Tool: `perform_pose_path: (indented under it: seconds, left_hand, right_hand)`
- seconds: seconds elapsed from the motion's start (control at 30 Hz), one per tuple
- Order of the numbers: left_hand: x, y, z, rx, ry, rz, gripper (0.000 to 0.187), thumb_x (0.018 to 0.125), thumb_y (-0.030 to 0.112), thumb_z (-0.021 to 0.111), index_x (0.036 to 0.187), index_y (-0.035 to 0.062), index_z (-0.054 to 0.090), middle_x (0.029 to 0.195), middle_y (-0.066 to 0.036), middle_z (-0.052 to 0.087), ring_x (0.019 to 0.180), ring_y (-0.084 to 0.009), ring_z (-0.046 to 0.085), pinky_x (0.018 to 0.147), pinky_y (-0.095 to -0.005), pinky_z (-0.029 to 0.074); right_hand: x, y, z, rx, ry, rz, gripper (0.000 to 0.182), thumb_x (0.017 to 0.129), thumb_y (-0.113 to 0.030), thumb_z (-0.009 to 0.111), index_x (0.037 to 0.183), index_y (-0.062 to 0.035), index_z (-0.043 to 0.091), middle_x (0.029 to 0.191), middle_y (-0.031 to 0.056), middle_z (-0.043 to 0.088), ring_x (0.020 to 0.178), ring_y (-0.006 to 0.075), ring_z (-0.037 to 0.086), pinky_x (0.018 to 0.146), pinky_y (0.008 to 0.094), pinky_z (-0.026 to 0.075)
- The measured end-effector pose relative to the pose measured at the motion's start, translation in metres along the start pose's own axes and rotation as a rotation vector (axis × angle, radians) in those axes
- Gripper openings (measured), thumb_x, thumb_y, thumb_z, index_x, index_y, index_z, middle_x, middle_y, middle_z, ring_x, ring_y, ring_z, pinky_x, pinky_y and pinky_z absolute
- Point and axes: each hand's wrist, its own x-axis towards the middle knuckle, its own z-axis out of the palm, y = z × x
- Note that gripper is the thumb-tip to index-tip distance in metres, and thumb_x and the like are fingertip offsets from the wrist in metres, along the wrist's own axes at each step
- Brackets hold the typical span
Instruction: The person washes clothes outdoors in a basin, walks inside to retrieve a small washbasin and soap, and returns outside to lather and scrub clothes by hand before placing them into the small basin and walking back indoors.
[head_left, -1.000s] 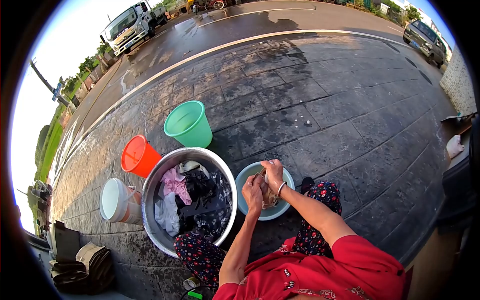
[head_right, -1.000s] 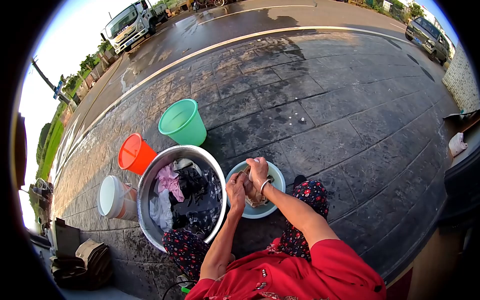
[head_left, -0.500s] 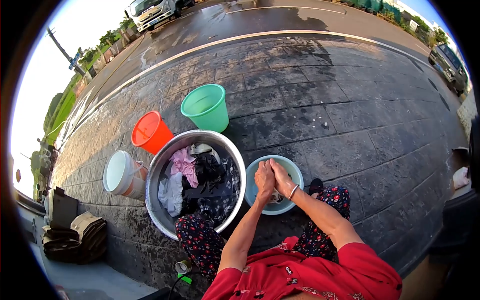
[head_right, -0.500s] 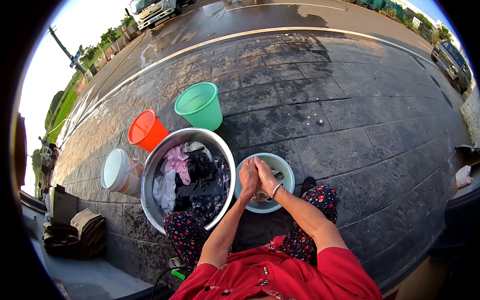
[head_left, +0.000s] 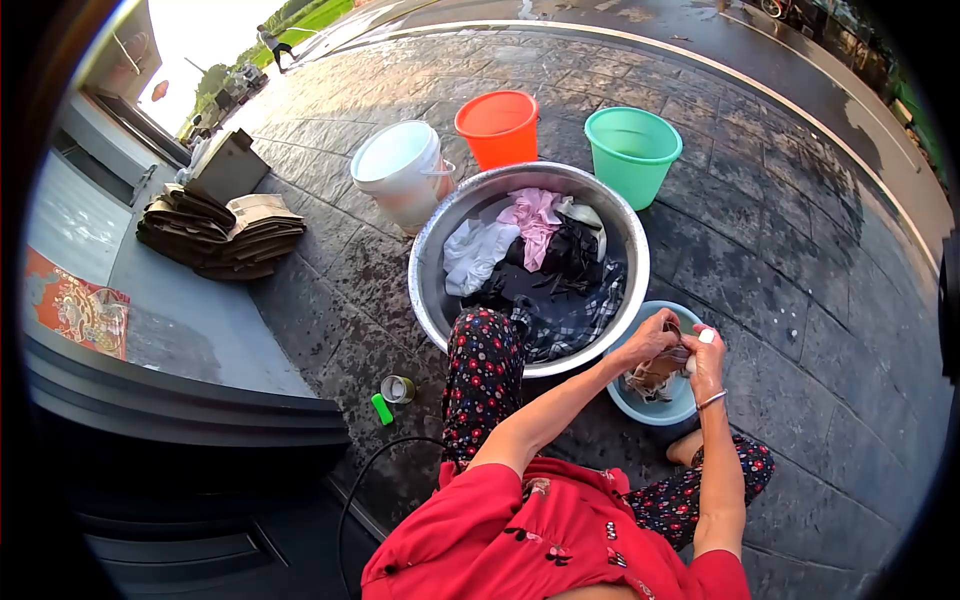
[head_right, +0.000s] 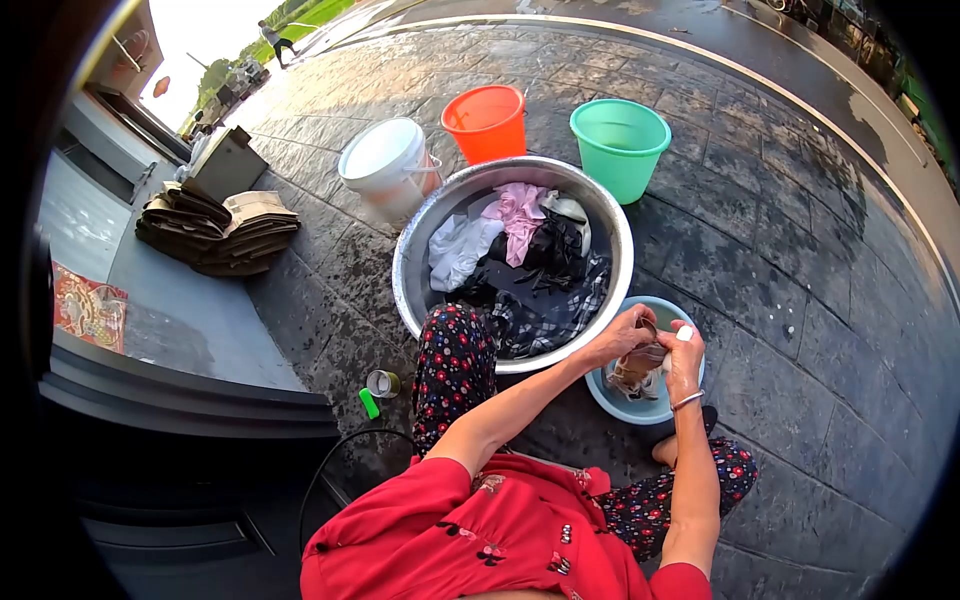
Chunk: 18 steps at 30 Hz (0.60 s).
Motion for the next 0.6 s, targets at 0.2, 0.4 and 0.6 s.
perform_pose_path:
  seconds: [0.2, 0.4, 0.6]
  left_hand:
    - [-0.007, -0.011, 0.007, 0.219, 0.094, -0.095, 0.024, 0.068, 0.003, 0.054, 0.092, -0.0011, 0.057, 0.083, -0.015, 0.059, 0.080, -0.0193, 0.056, 0.072, -0.0306, 0.044]
    - [-0.016, -0.013, 0.004, -0.742, -0.102, -0.291, 0.032, 0.075, -0.005, 0.040, 0.106, -0.0031, 0.049, 0.097, -0.010, 0.055, 0.089, -0.0179, 0.058, 0.078, -0.0303, 0.049]
    - [-0.019, 0.013, 0.025, -1.204, -0.052, -0.298, 0.021, 0.090, 0.008, 0.043, 0.110, 0.0027, 0.049, 0.103, -0.011, 0.056, 0.094, -0.0220, 0.058, 0.084, -0.0372, 0.049]
  right_hand:
    - [-0.006, -0.013, 0.008, -0.016, 0.057, -0.084, 0.032, 0.068, 0.011, 0.057, 0.098, 0.0003, 0.050, 0.080, 0.0082, 0.058, 0.068, 0.0169, 0.058, 0.063, 0.0261, 0.048]
    - [0.006, -0.017, -0.014, 0.143, 0.260, -0.088, 0.029, 0.070, 0.008, 0.060, 0.097, -0.0002, 0.051, 0.084, 0.0086, 0.056, 0.072, 0.0174, 0.056, 0.066, 0.0276, 0.046]
    - [0.019, -0.009, -0.028, 0.247, 0.368, -0.116, 0.017, 0.079, 0.001, 0.057, 0.095, -0.0003, 0.051, 0.085, 0.0110, 0.057, 0.075, 0.0210, 0.057, 0.068, 0.0284, 0.046]
